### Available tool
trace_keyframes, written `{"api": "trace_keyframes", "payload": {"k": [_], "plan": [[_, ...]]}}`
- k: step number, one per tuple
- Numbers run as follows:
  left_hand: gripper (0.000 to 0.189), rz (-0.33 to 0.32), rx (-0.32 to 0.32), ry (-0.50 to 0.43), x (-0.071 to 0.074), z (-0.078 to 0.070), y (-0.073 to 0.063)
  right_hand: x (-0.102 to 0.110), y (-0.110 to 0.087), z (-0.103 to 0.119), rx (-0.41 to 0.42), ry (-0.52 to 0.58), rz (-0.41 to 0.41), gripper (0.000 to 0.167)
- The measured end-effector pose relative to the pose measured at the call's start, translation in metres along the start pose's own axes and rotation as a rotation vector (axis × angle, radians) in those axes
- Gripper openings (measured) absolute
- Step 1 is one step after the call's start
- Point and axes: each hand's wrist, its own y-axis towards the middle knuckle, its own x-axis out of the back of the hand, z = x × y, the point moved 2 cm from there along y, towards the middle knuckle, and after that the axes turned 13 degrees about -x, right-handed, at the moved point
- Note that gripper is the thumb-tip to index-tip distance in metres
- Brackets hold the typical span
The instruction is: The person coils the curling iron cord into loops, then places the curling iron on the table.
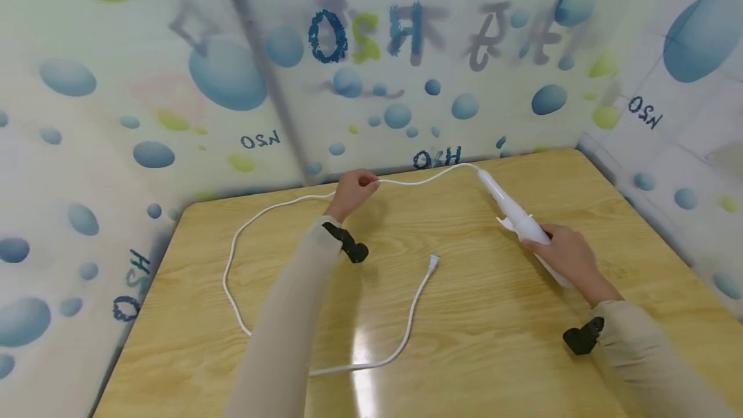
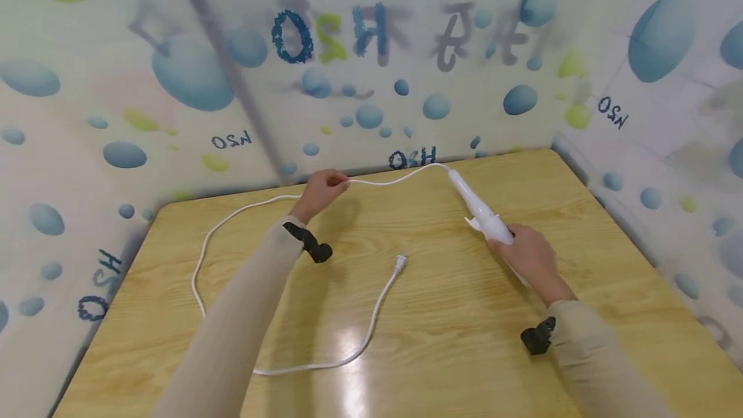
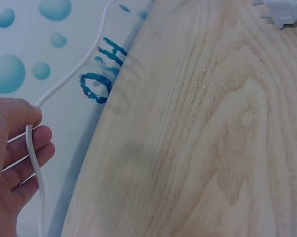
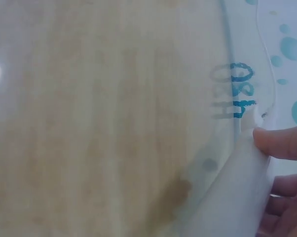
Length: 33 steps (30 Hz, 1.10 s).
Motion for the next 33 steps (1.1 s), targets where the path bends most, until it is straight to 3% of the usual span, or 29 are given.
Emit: {"api": "trace_keyframes", "payload": {"k": [7, 17, 21, 26, 33], "plan": [[0.022, 0.04, -0.01, -0.072, 0.011, -0.01, -0.022, 0.008, 0.01, 0.013, 0.054, 0.024, 0.03, 0.061], [0.027, 0.136, -0.041, -0.089, 0.023, -0.026, -0.055, 0.019, 0.032, 0.037, 0.114, 0.086, 0.04, 0.054], [0.024, 0.162, -0.011, -0.098, 0.023, -0.031, -0.065, 0.023, 0.036, 0.044, 0.128, 0.085, 0.069, 0.053], [0.026, 0.148, 0.059, -0.139, 0.02, -0.037, -0.078, 0.027, 0.042, 0.052, 0.157, 0.086, 0.096, 0.054], [0.03, 0.193, 0.119, -0.288, 0.008, -0.043, -0.098, 0.033, 0.048, 0.068, 0.205, 0.08, 0.076, 0.052]]}}
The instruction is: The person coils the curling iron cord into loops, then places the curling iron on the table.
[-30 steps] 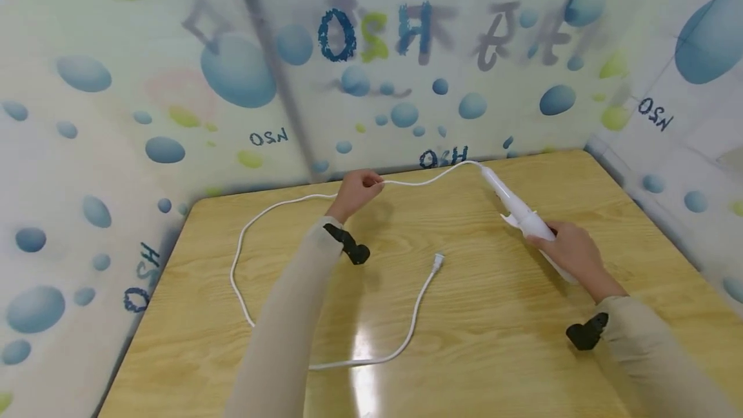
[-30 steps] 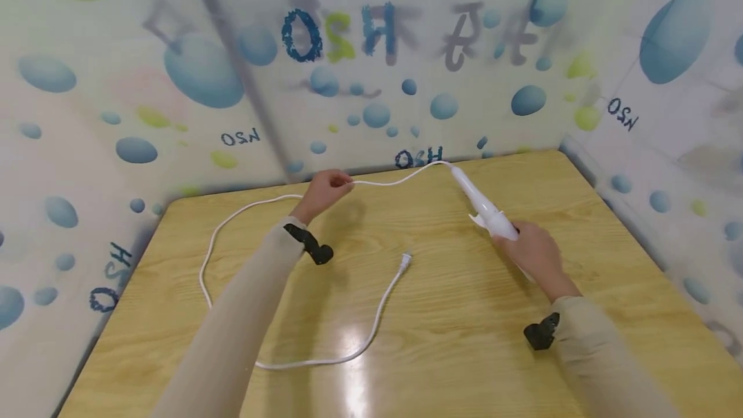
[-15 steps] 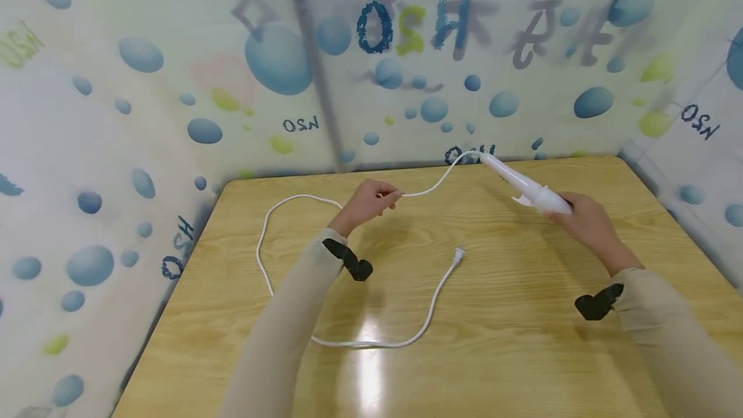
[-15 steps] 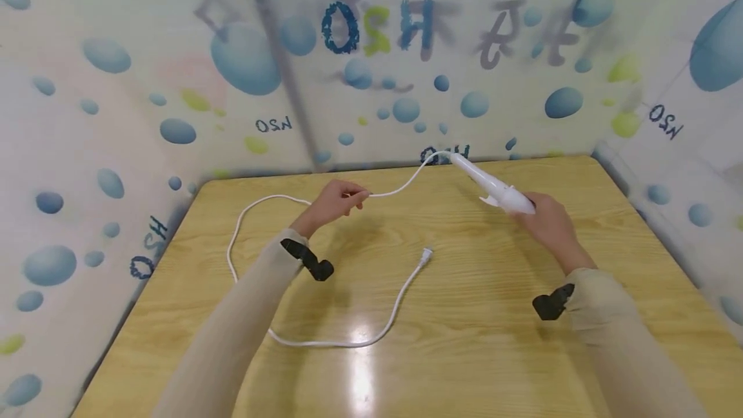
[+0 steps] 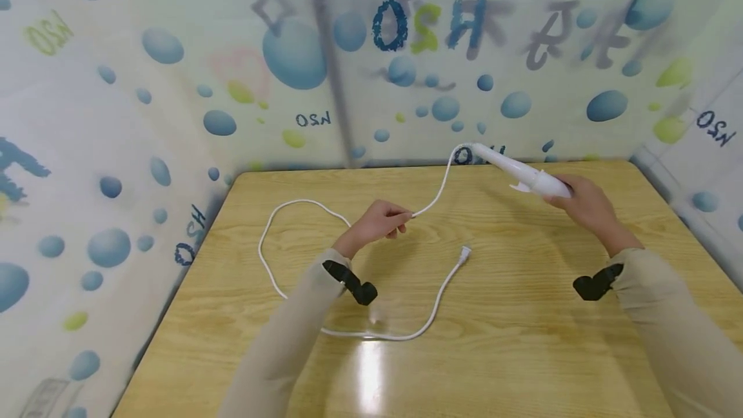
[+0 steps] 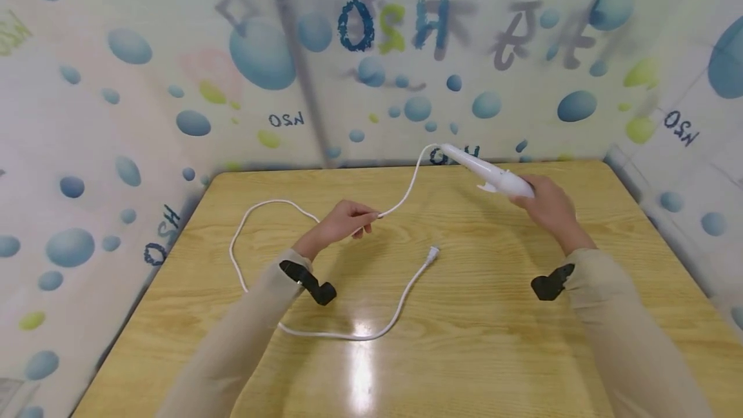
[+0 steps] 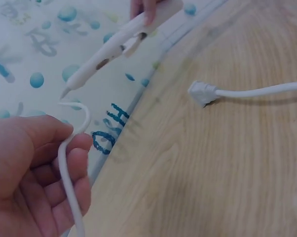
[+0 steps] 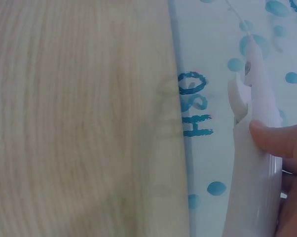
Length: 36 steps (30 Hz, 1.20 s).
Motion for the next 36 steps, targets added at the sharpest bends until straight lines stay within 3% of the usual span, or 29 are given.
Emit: {"api": "trace_keyframes", "payload": {"k": [6, 17, 21, 28, 33, 36], "plan": [[0.028, 0.04, -0.038, -0.054, -0.013, -0.001, -0.004, 0.008, 0.005, 0.015, 0.078, 0.047, -0.031, 0.05], [0.028, 0.152, -0.066, -0.112, -0.035, -0.007, 0.005, 0.025, -0.005, 0.045, 0.126, 0.225, 0.071, 0.054], [0.028, 0.183, -0.075, -0.134, -0.038, -0.005, 0.009, 0.029, -0.013, 0.054, 0.203, 0.249, 0.07, 0.049], [0.028, 0.272, -0.089, -0.064, -0.026, -0.001, 0.018, 0.031, -0.034, 0.066, 0.336, 0.255, 0.19, 0.048], [0.024, 0.304, -0.088, -0.054, -0.007, -0.005, 0.023, 0.025, -0.046, 0.07, 0.473, 0.255, 0.342, 0.047], [0.02, 0.303, -0.092, 0.012, 0.005, -0.01, 0.026, 0.02, -0.05, 0.069, 0.52, 0.261, 0.453, 0.046]]}}
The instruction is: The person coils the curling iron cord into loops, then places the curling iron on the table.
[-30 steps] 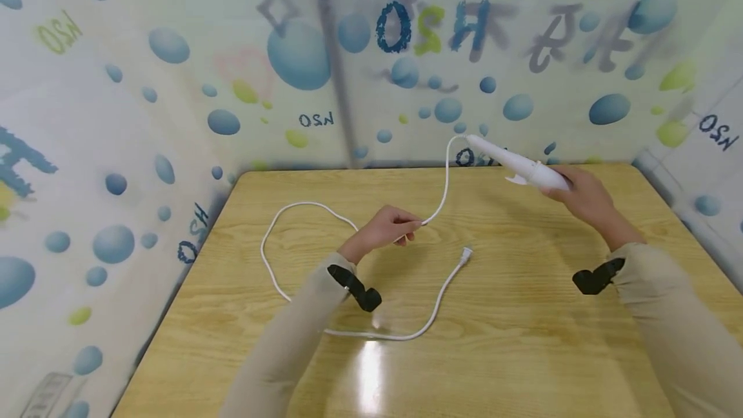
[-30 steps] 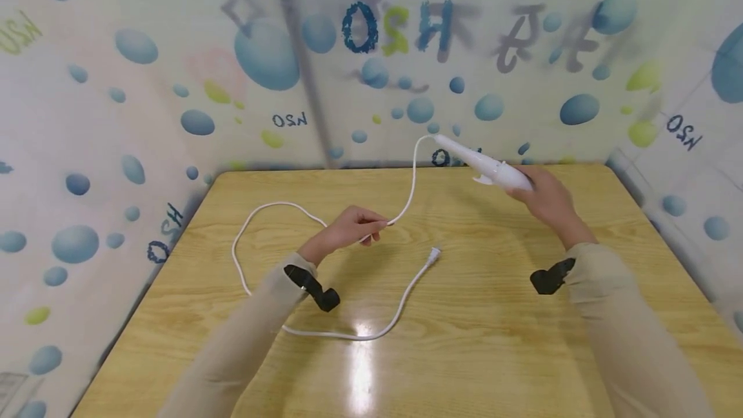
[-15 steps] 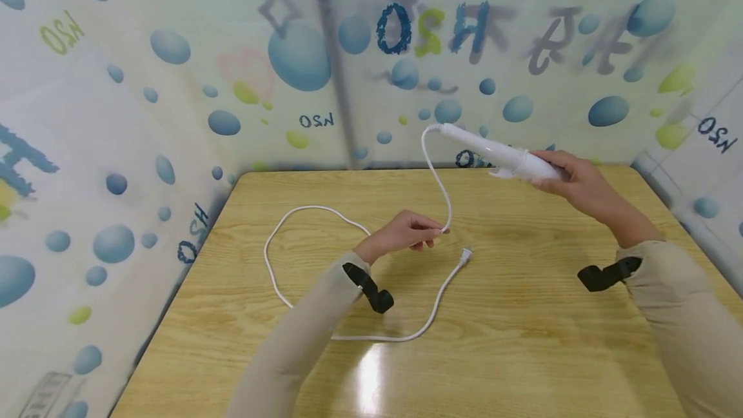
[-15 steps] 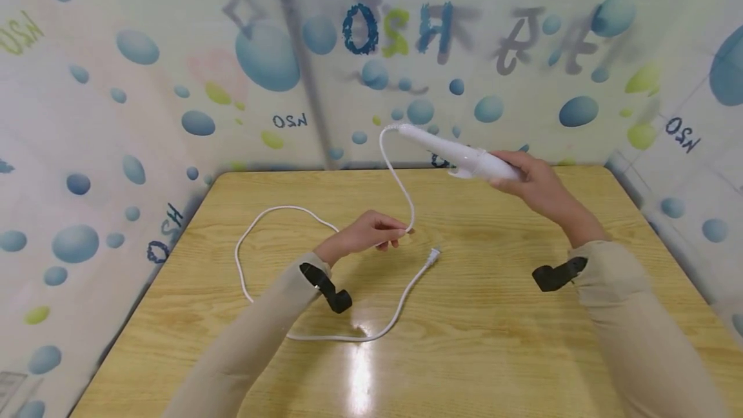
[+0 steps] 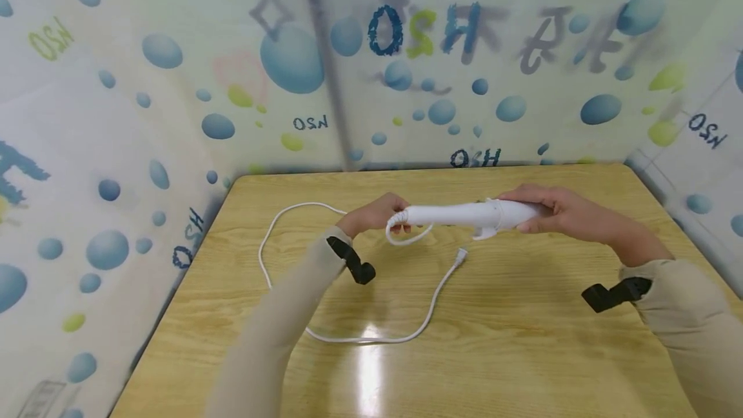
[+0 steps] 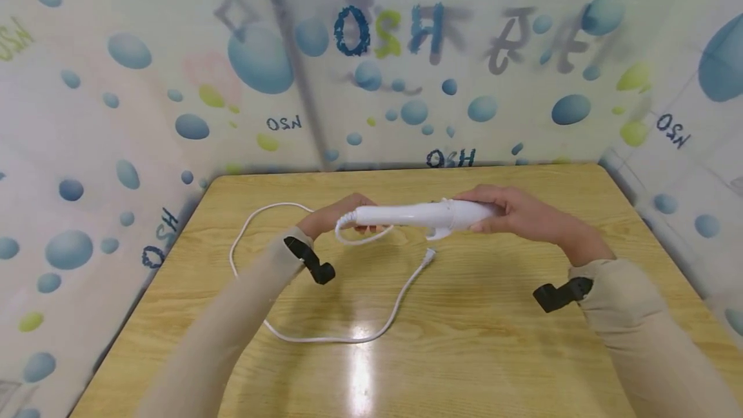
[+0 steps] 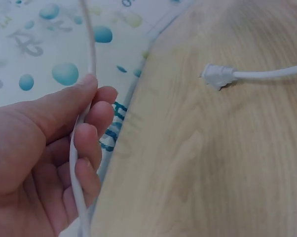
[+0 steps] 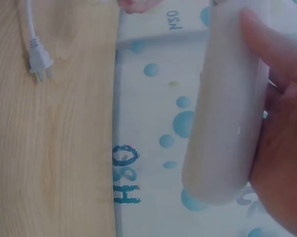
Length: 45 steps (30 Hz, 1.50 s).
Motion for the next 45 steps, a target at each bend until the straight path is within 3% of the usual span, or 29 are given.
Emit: {"api": "trace_keyframes", "payload": {"k": [6, 12, 19, 28, 36, 45], "plan": [[0.018, 0.023, 0.011, 0.2, 0.019, -0.018, 0.002, -0.013, 0.002, -0.006, -0.034, 0.0, 0.156, 0.043], [0.017, -0.042, -0.046, 0.292, 0.029, -0.043, 0.004, -0.021, 0.004, -0.018, -0.071, -0.002, 0.192, 0.044], [0.014, -0.169, -0.114, 0.332, 0.03, -0.077, -0.005, -0.026, 0.008, -0.03, -0.128, -0.012, 0.143, 0.047], [0.014, -0.31, -0.163, 0.38, 0.019, -0.098, -0.026, -0.027, 0.012, -0.039, -0.233, -0.037, -0.009, 0.048], [0.02, -0.385, -0.203, 0.29, -0.002, -0.098, -0.043, -0.024, 0.017, -0.042, -0.285, -0.052, -0.105, 0.051], [0.016, -0.378, -0.19, 0.156, -0.025, -0.074, -0.055, -0.017, 0.017, -0.036, -0.315, -0.034, -0.156, 0.052]]}}
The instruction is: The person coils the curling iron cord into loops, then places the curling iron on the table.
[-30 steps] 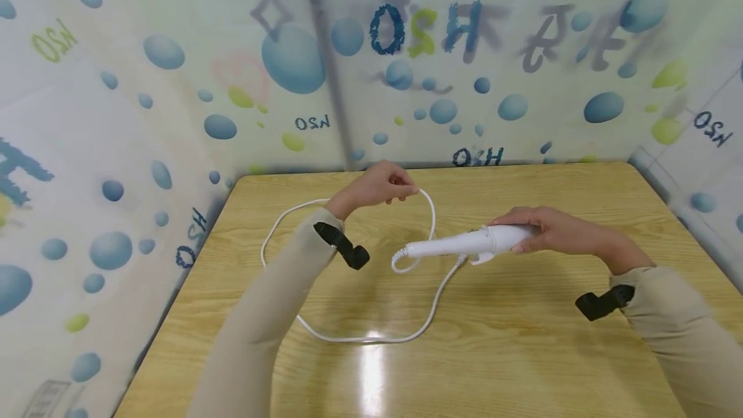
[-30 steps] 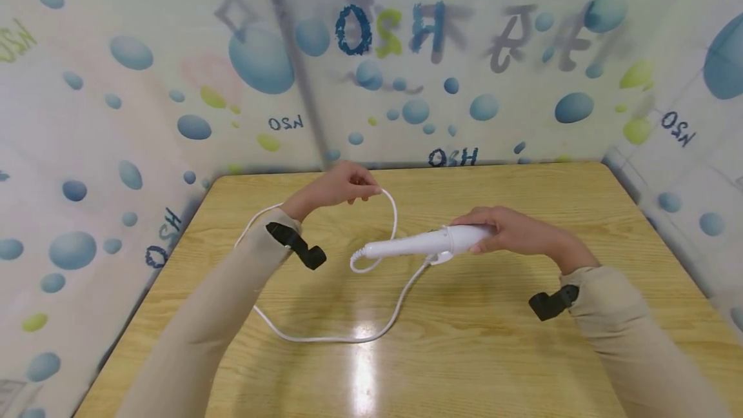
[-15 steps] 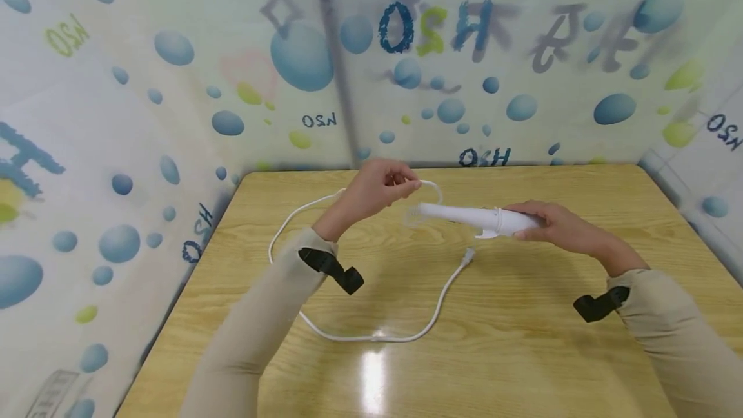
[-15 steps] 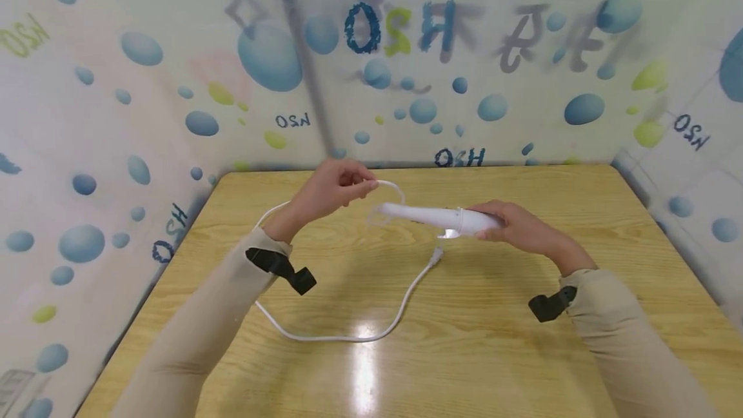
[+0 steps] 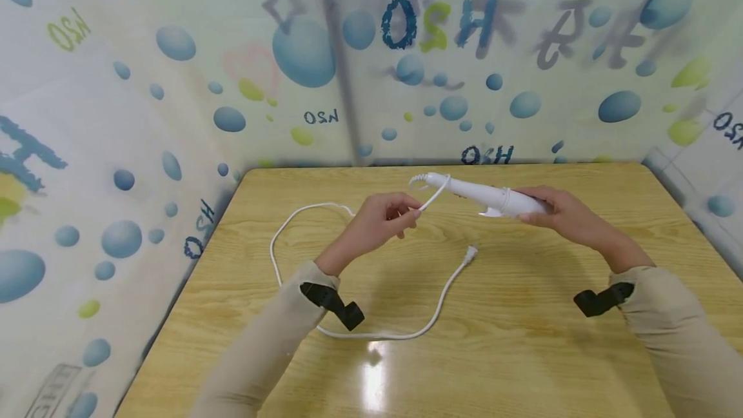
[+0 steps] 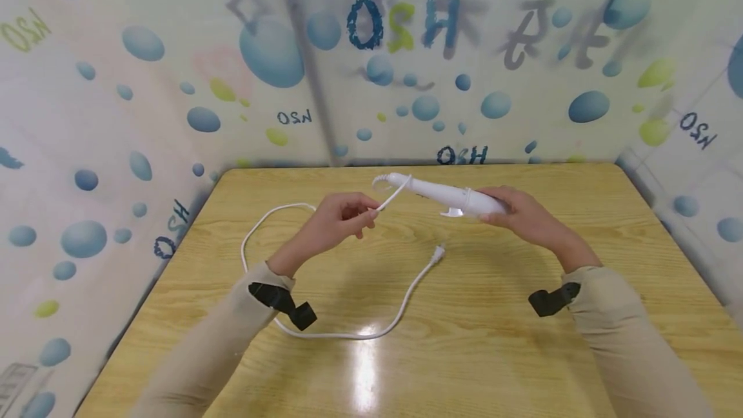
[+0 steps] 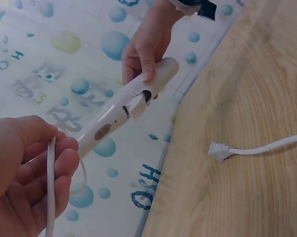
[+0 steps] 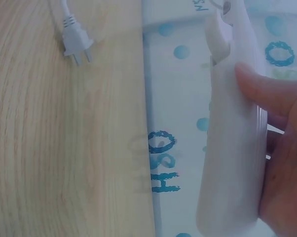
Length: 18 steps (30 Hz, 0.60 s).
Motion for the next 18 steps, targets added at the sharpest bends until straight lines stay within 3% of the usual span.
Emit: {"api": "trace_keyframes", "payload": {"k": [10, 18], "plan": [[0.018, -0.019, 0.02, -0.101, -0.013, 0.026, -0.009, 0.008, -0.008, 0.012, 0.039, -0.022, -0.026, 0.05], [0.02, -0.025, 0.031, -0.143, -0.013, 0.051, -0.011, 0.014, -0.015, 0.017, 0.079, 0.001, -0.022, 0.05]]}}
